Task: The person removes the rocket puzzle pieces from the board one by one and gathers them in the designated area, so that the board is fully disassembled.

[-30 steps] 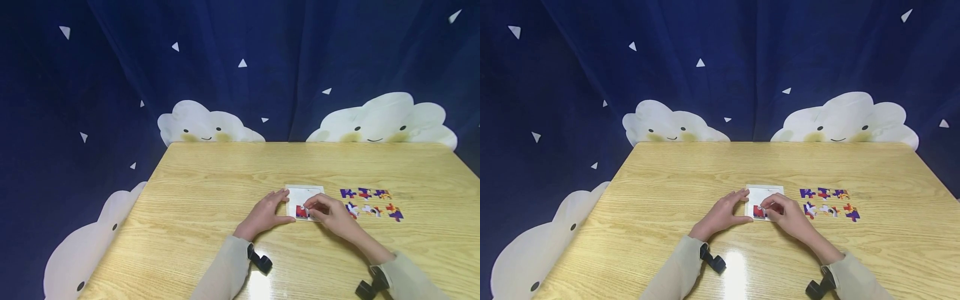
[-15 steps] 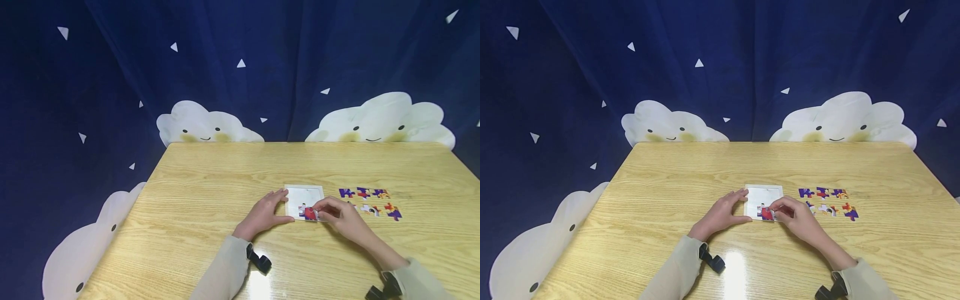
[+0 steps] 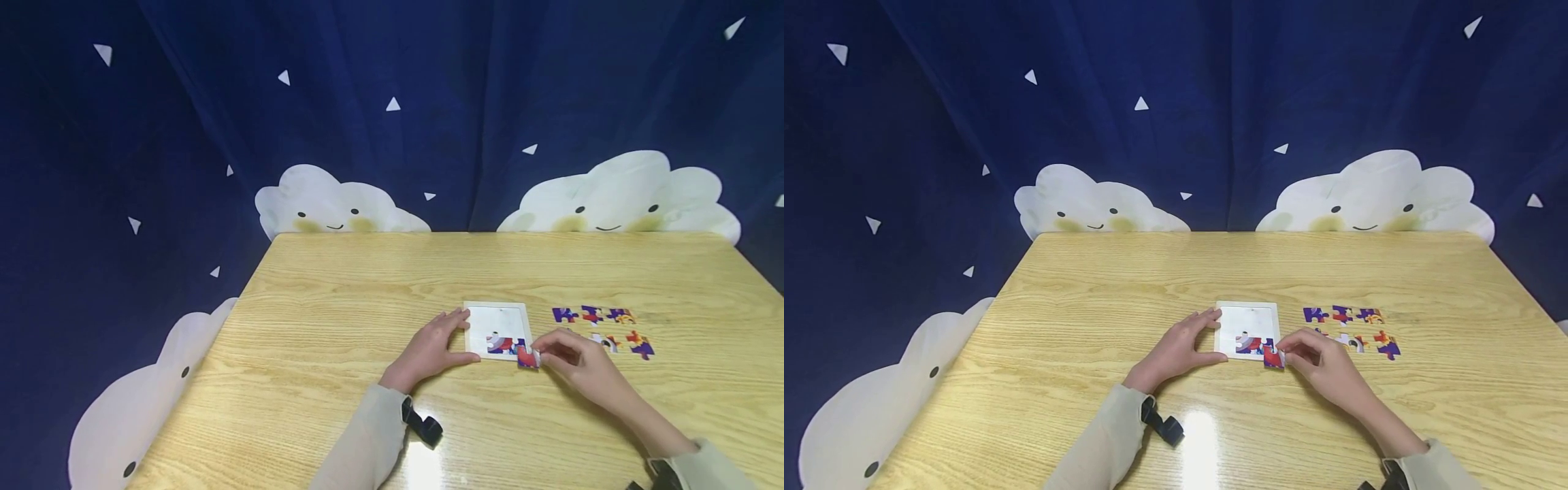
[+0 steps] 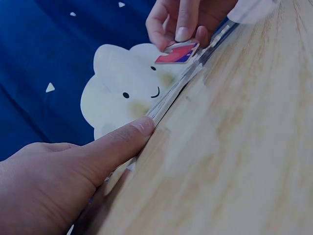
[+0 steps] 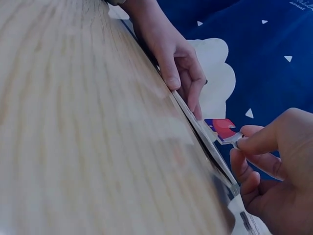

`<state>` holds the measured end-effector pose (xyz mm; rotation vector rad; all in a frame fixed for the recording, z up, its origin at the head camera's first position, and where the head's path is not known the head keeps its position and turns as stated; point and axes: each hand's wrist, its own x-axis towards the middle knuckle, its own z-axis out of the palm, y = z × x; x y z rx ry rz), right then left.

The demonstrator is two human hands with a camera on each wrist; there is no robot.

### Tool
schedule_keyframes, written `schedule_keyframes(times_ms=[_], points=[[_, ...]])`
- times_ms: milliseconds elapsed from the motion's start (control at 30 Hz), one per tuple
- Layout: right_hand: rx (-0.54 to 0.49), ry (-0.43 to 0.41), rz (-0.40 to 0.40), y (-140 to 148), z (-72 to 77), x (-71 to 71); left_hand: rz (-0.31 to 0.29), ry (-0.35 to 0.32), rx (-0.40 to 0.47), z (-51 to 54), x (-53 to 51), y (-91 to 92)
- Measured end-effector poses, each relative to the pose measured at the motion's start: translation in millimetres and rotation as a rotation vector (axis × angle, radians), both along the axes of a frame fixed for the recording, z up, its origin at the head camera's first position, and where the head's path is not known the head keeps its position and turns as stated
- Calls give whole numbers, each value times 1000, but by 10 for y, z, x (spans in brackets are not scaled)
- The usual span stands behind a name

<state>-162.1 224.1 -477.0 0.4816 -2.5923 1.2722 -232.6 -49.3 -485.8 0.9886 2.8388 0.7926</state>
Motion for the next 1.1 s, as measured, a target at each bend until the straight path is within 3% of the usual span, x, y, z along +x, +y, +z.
schedule_keyframes(times_ms=[1100], points=[[30,39,-85,537,-81,275,-2,-3,19,-7,-4,-3]])
